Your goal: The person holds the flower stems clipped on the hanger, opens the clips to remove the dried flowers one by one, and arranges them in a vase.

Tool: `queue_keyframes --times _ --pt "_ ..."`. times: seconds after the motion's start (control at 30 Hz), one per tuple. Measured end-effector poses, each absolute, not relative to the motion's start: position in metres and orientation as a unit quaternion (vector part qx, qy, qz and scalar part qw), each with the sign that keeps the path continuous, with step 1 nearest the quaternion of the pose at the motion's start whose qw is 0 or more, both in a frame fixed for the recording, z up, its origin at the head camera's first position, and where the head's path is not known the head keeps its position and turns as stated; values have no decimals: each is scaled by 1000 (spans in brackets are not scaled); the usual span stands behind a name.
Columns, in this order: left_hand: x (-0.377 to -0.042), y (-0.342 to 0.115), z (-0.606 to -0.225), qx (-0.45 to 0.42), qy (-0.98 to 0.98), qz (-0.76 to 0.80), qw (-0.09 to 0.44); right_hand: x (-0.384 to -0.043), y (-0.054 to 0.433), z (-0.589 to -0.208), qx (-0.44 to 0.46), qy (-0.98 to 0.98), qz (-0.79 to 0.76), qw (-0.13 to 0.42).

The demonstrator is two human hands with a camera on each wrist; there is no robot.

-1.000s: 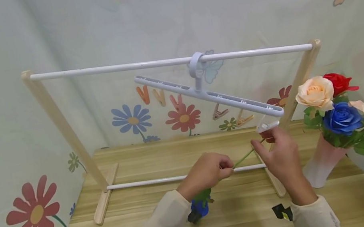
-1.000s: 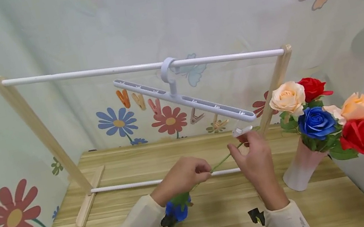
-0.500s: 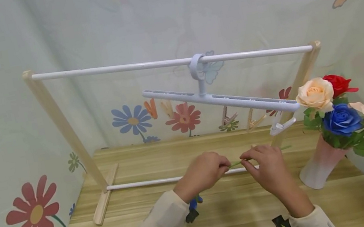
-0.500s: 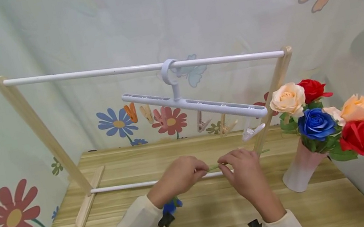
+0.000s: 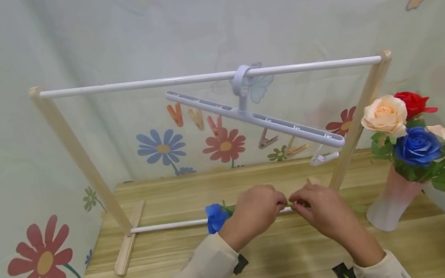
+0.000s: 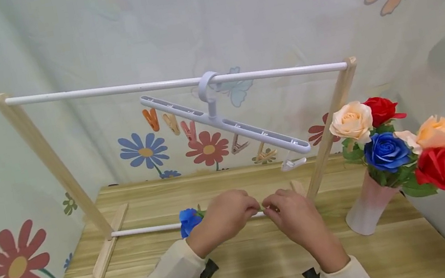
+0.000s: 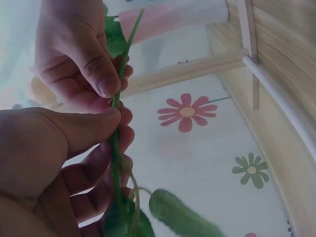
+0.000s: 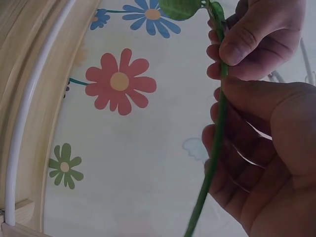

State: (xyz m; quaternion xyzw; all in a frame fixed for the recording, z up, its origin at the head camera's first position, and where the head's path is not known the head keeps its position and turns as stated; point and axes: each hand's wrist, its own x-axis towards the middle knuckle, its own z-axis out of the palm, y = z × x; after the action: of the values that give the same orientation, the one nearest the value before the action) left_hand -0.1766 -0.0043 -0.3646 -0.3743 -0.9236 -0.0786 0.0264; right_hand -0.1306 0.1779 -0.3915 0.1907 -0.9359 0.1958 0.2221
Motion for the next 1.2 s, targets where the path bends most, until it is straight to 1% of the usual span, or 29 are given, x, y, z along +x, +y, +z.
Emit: queue_keyframes --times 0.2,0.37,0.5,0.6,0.73,0.8,0.87,0.93,1.07,1.2 --pt "-171 2 -361 -390 -915 -23 97 -128 180 -389 178 -945 217 170" --pt "-167 5 -357 -411 -899 14 152 -128 181 -387 172 -949 219 151" --pt "-165 5 -357 -425 -886 8 189 -127 182 -387 171 -948 223 149" --pt "-164 6 -359 -446 -867 -39 220 -126 184 -388 168 -944 235 159" --pt "-161 10 -360 -500 -813 -144 261 -125 188 -389 174 -934 240 198" --pt "-159 14 -359 -525 -788 -185 264 -123 192 -391 178 -928 238 224" --pt "-156 17 -359 -544 -771 -213 254 -122 196 -393 176 -923 239 243" --pt "-153 20 -360 -556 -765 -224 238 -120 202 -396 174 -919 245 255" --pt "-148 25 -367 -580 -757 -229 193 -115 212 -399 154 -913 270 263" --pt "-146 35 -376 -590 -761 -223 154 -110 225 -398 125 -903 284 297"
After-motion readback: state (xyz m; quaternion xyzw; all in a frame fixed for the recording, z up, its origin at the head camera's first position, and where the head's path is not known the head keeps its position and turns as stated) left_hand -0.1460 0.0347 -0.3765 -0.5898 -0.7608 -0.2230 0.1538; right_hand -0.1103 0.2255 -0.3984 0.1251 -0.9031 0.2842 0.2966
